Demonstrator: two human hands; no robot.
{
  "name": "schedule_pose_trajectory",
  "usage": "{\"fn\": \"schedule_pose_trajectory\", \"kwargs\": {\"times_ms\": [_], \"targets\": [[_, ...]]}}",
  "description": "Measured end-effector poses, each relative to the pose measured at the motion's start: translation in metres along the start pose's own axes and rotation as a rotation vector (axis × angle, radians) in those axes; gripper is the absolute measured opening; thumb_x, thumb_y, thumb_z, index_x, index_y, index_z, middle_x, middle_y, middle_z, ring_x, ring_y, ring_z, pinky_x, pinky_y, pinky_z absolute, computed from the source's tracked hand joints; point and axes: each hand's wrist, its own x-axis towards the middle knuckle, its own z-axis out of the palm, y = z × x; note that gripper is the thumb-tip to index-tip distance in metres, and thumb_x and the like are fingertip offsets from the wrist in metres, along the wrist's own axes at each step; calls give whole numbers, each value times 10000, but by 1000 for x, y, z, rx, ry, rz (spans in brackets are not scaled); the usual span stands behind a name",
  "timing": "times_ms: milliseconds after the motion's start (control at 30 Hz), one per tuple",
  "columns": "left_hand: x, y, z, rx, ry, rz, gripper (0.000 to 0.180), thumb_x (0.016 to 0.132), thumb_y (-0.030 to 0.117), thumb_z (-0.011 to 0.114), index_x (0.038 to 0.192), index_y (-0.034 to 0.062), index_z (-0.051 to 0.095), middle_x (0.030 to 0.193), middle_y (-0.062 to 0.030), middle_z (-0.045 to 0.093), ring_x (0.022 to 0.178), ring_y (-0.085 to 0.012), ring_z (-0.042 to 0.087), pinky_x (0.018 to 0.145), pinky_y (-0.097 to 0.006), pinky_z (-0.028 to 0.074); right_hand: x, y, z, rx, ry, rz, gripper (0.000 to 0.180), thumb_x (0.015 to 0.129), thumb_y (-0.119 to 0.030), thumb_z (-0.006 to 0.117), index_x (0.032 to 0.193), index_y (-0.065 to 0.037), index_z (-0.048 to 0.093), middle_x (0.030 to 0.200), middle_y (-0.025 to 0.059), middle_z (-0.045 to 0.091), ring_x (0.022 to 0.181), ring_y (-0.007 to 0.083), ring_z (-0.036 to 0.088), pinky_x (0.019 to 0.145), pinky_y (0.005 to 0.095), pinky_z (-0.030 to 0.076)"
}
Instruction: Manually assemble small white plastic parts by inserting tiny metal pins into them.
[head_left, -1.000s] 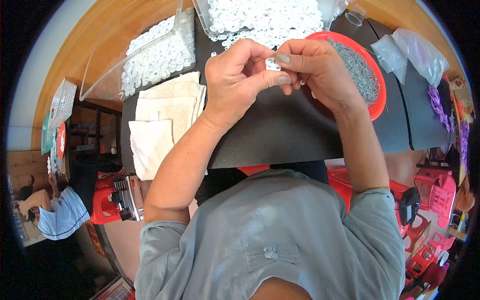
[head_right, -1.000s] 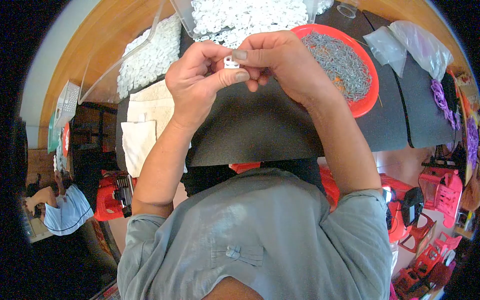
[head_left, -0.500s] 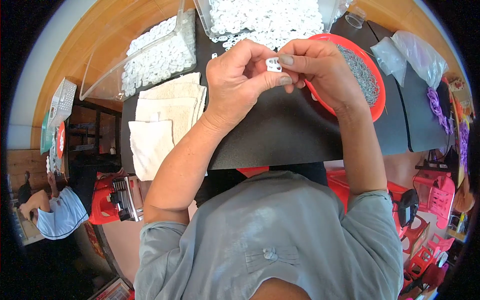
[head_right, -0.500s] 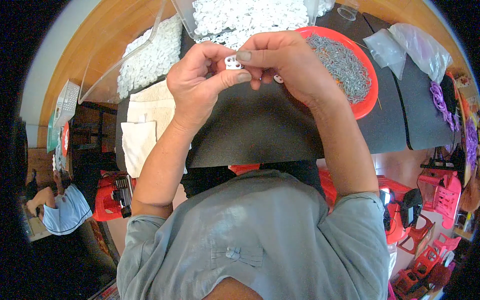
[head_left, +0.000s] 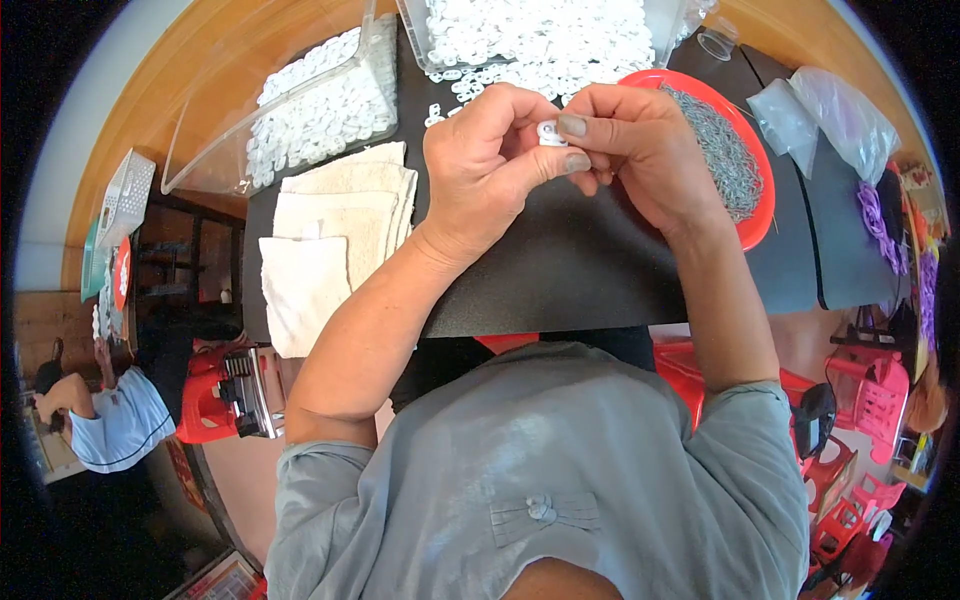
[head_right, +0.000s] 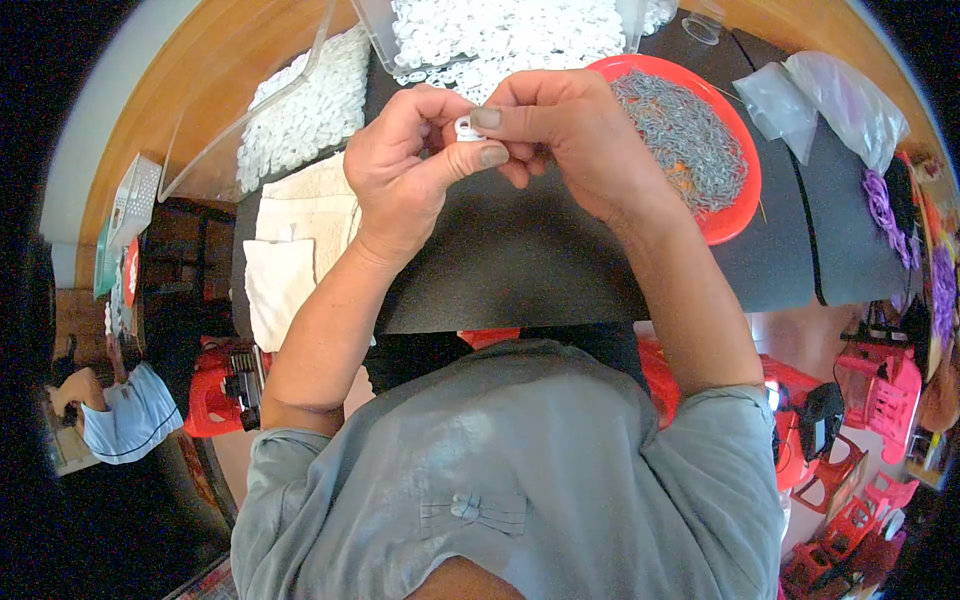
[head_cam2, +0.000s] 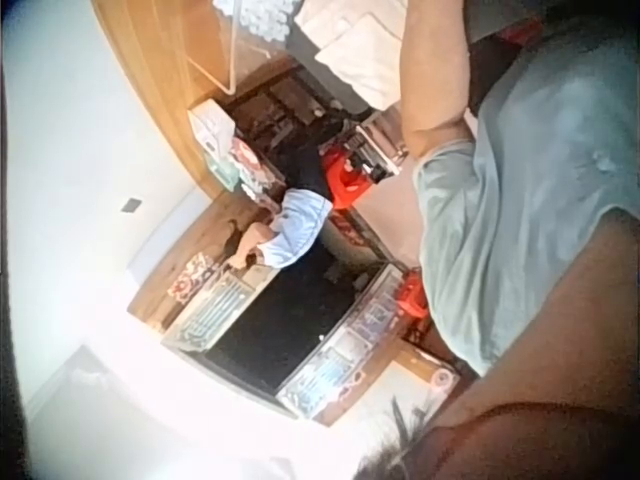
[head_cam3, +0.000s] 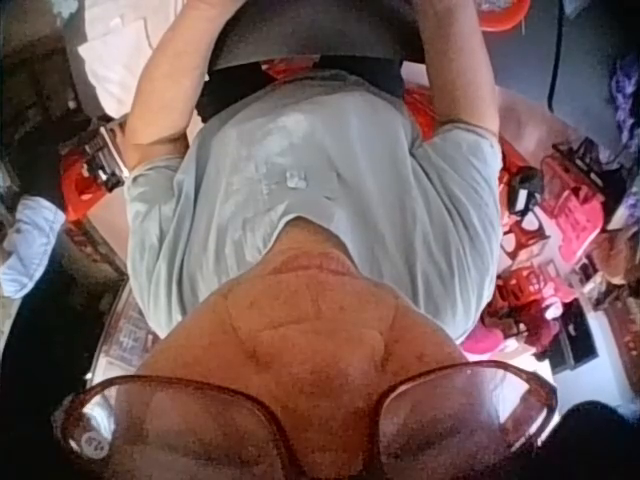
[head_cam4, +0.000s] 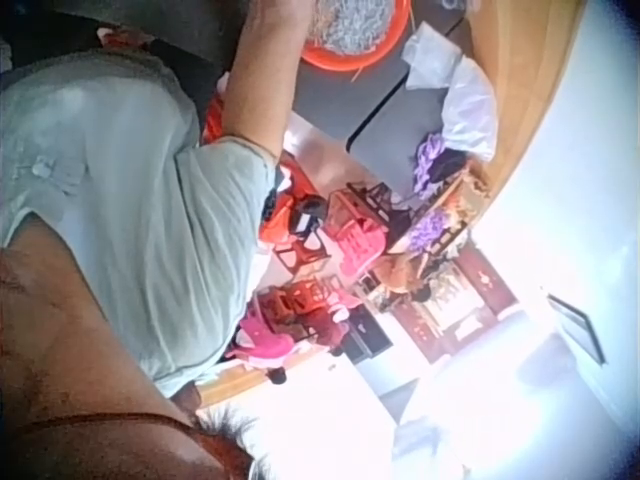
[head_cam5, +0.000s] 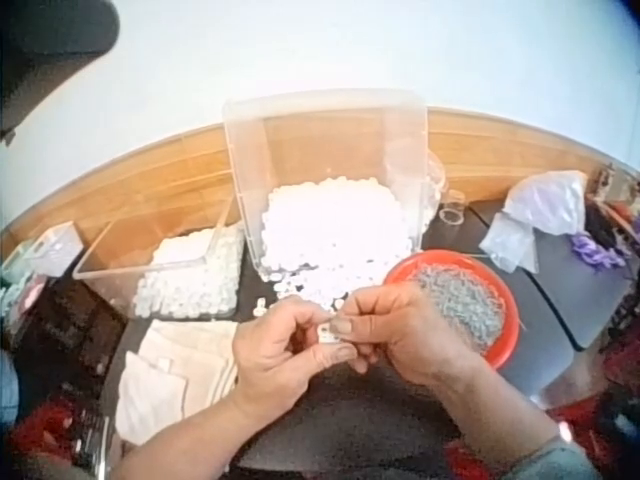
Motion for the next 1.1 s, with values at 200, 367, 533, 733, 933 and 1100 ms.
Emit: {"fn": "schedule_pose_trajectory", "kwargs": {"times_ms": [200,367,533,733,933,1100], "targets": [[0,-3,-1,53,-21,75,292,709,77,825,903,26,612,716,40,567,616,-24,483,536,-162,401,1,2,-1,81,-16,-5,157,897,-139,625,812,-6,623,658,18,570,528,85,525,479,183,388],[1,-8,0,122,-1,132,235,741,35,780,870,10,585,681,-33,612,567,-43,561,528,-191,462,2,2,-1,76,7,12,143,893,-133,626,835,-2,628,683,17,582,559,78,526,488,193,399],[0,-11,1,143,56,172,267,709,47,802,861,33,584,671,-16,564,533,-47,495,496,-199,416,0,2,4,65,52,-20,122,888,-113,621,846,1,632,691,15,583,563,73,516,491,197,388],[-1,-6,1,222,43,192,242,720,45,789,843,37,580,684,-28,581,536,-61,520,497,-209,424,-2,3,7,68,67,-35,123,881,-112,624,847,6,633,687,20,578,555,70,501,486,196,366],[0,-8,-3,188,14,181,222,738,32,772,845,32,578,696,-26,602,550,-59,538,509,-205,440,-2,4,6,93,42,-28,149,880,-128,626,847,17,630,683,30,576,542,82,493,481,199,352],[6,-12,2,65,26,159,222,728,-15,765,862,23,593,697,-2,585,570,-48,539,518,-186,439,1,4,1,92,77,-50,155,893,-129,611,857,21,628,681,35,574,546,95,500,492,211,372]]}}
